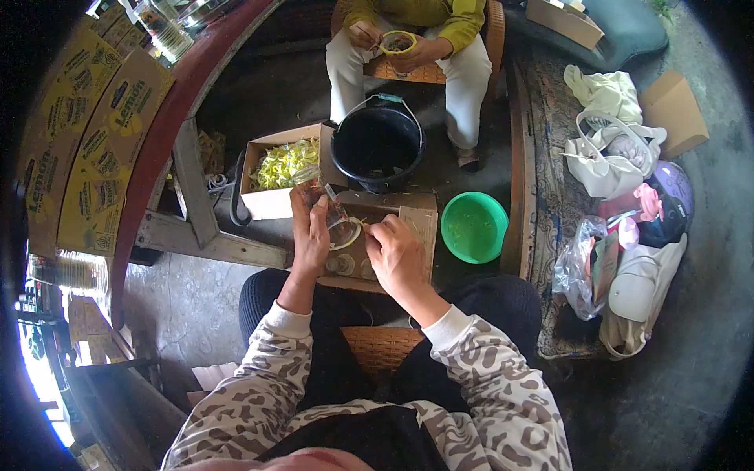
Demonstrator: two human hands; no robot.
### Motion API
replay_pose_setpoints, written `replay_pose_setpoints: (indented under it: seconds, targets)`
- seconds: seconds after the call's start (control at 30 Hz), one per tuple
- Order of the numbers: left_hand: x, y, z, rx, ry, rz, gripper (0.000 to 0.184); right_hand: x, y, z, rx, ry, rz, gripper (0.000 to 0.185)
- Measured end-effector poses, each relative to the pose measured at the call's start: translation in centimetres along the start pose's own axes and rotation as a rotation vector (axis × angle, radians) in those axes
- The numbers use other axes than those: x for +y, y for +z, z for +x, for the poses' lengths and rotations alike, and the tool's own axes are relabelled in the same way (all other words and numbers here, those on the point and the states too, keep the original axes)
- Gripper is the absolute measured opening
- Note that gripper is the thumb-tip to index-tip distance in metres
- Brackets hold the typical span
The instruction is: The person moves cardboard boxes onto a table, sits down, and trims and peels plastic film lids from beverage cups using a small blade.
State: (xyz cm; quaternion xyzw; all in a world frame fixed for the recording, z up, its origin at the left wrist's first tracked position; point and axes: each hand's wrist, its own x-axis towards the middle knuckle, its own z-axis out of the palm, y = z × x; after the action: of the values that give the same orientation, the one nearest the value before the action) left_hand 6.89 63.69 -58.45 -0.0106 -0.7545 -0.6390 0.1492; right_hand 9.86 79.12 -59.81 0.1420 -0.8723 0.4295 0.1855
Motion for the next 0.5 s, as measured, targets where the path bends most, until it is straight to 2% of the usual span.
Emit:
replay_pose_setpoints:
  seconds: [0.17, 0.27, 0.37, 0.47, 0.5]
  targets:
    - [-0.07, -0.21, 0.26, 0.038, 0.029, 0.079, 0.034, -0.21, -0.35, 0.10, -0.004, 0.001, 0.023, 0.007]
    - [-0.20, -0.35, 0.06, 0.012, -0.015, 0.030, 0.039, -0.06, -0.31, 0.01, -0.010, 0.011, 0.025, 0.008]
    - [0.55, 0.05, -0.21, -0.068, -0.093, -0.156, 0.041, 0.49, 0.05, -0.07, -0.002, 0.001, 0.004, 0.008]
    - [-0.08, -0.23, 0.04, -0.084, -0.142, -0.204, 0.041, 0.44, 0.01, -0.09, -0.052, 0.119, 0.085, 0.007]
    - [-0.43, -0.49, 0.37, -0.088, -0.066, -0.087, 0.041, 0.48, -0.09, -0.02, -0.051, 0.127, 0.101, 0.007]
